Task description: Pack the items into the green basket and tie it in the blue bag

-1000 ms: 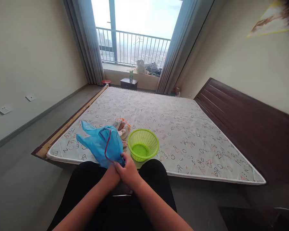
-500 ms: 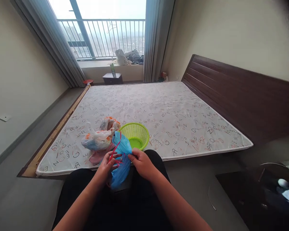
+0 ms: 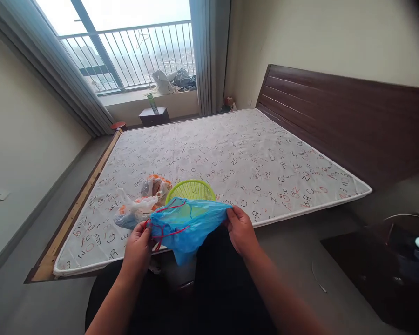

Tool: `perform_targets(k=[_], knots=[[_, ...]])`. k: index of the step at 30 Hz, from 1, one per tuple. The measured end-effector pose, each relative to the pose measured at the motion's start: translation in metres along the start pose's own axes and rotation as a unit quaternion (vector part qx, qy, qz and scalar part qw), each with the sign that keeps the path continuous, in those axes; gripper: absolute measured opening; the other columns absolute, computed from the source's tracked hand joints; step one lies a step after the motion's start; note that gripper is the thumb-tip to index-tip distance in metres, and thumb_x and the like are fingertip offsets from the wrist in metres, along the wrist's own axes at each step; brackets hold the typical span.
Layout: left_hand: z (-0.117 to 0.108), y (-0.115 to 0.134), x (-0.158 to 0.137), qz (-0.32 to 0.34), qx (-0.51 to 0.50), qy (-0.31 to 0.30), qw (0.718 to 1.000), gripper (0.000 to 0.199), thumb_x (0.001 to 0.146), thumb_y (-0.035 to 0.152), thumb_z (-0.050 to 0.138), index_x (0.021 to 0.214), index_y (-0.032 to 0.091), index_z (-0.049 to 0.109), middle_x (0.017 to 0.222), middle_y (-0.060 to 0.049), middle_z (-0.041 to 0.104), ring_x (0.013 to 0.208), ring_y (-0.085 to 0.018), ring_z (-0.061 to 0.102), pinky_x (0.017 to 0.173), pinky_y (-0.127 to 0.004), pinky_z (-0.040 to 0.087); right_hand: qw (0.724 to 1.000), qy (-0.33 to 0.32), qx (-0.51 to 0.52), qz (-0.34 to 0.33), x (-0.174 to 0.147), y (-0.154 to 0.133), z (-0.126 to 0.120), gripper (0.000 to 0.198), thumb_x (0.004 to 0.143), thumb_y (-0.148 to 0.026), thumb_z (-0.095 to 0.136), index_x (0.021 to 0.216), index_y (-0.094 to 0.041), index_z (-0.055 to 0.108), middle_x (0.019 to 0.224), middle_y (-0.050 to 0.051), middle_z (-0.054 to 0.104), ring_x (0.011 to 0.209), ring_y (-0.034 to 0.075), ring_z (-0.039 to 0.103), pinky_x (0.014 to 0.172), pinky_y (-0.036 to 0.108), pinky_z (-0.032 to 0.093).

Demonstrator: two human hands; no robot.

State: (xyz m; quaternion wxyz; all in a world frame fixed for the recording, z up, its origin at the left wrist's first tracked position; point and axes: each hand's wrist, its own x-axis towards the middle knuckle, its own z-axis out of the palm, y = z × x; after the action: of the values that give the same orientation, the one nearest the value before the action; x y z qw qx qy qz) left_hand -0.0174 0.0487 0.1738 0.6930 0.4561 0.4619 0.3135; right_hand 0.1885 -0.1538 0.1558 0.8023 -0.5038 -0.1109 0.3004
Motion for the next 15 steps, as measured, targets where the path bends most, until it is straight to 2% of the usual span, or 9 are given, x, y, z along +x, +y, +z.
perform_targets(k=[2, 4, 7, 9, 10, 12, 14, 15], knots=[[-0.003, 0.013, 0.002, 0.020, -0.037, 0.034, 0.999, 0.043, 0.065, 0.028, 0.087, 0.099, 0.020, 0.061, 0.082, 0.001, 0.072, 0.071, -0.016, 0.070, 0.064, -0.026, 0.061, 0.996, 0.040, 0.081, 0.001, 0.002, -0.009, -0.003, 0.035, 0.079, -0.056, 0.079, 0.087, -0.026, 0.063, 0.088, 0.001, 0.069, 0.085, 0.021, 0.065, 0.078, 0.039, 0.056], [-0.002, 0.026, 0.000, 0.044, -0.072, 0.032, 0.996, 0.041, 0.066, 0.023, 0.086, 0.098, 0.021, 0.061, 0.084, 0.001, 0.074, 0.077, -0.017, 0.072, 0.067, -0.028, 0.062, 0.994, 0.045, 0.101, -0.004, 0.001, -0.020, -0.003, 0.035, 0.078, -0.054, 0.079, 0.087, -0.027, 0.060, 0.090, 0.001, 0.069, 0.087, 0.022, 0.066, 0.079, 0.041, 0.058], [0.008, 0.044, -0.008, 0.076, -0.096, -0.014, 0.992, 0.036, 0.066, 0.026, 0.086, 0.094, 0.023, 0.064, 0.084, 0.001, 0.074, 0.078, -0.019, 0.072, 0.068, -0.032, 0.063, 0.999, 0.005, 0.045, -0.018, 0.000, -0.030, -0.001, 0.033, 0.084, -0.057, 0.071, 0.087, -0.027, 0.057, 0.095, 0.004, 0.071, 0.090, 0.024, 0.068, 0.080, 0.042, 0.058], [0.018, 0.051, -0.015, 0.067, -0.098, -0.066, 0.991, 0.032, 0.068, 0.031, 0.085, 0.092, 0.023, 0.066, 0.085, -0.001, 0.075, 0.078, -0.022, 0.072, 0.068, -0.036, 0.063, 0.999, -0.027, -0.021, -0.022, 0.000, -0.030, 0.002, 0.028, 0.089, -0.053, 0.065, 0.092, -0.027, 0.058, 0.111, 0.007, 0.071, 0.101, 0.026, 0.068, 0.086, 0.043, 0.057], [0.024, 0.054, -0.018, 0.057, -0.099, -0.090, 0.989, 0.030, 0.070, 0.033, 0.084, 0.092, 0.022, 0.067, 0.086, -0.002, 0.075, 0.077, -0.023, 0.072, 0.068, -0.038, 0.063, 0.998, -0.022, -0.060, -0.030, 0.000, -0.029, 0.004, 0.024, 0.090, -0.049, 0.063, 0.098, -0.027, 0.058, 0.120, 0.008, 0.069, 0.109, 0.027, 0.066, 0.090, 0.045, 0.056], [0.036, 0.054, -0.025, 0.039, -0.103, -0.119, 0.987, 0.026, 0.072, 0.036, 0.081, 0.092, 0.022, 0.070, 0.088, -0.004, 0.076, 0.079, -0.024, 0.072, 0.070, -0.041, 0.063, 0.986, 0.037, -0.140, -0.087, -0.002, -0.026, 0.009, 0.026, 0.092, -0.040, 0.059, 0.114, -0.027, 0.056, 0.138, 0.011, 0.059, 0.126, 0.028, 0.059, 0.101, 0.050, 0.051], [0.047, 0.051, -0.032, 0.032, -0.107, -0.129, 0.985, 0.026, 0.074, 0.037, 0.078, 0.094, 0.021, 0.074, 0.093, -0.006, 0.078, 0.088, -0.027, 0.073, 0.077, -0.045, 0.063, 0.957, 0.097, -0.208, -0.180, -0.009, -0.023, 0.016, 0.032, 0.092, -0.033, 0.056, 0.124, -0.028, 0.052, 0.149, 0.011, 0.049, 0.138, 0.028, 0.049, 0.111, 0.054, 0.043], [0.051, 0.048, -0.036, 0.028, -0.106, -0.137, 0.984, 0.027, 0.076, 0.039, 0.077, 0.095, 0.021, 0.076, 0.096, -0.007, 0.078, 0.093, -0.029, 0.074, 0.081, -0.047, 0.063, 0.942, 0.098, -0.231, -0.222, -0.014, -0.023, 0.020, 0.033, 0.093, -0.031, 0.055, 0.125, -0.028, 0.051, 0.151, 0.011, 0.046, 0.141, 0.028, 0.045, 0.115, 0.054, 0.039]])
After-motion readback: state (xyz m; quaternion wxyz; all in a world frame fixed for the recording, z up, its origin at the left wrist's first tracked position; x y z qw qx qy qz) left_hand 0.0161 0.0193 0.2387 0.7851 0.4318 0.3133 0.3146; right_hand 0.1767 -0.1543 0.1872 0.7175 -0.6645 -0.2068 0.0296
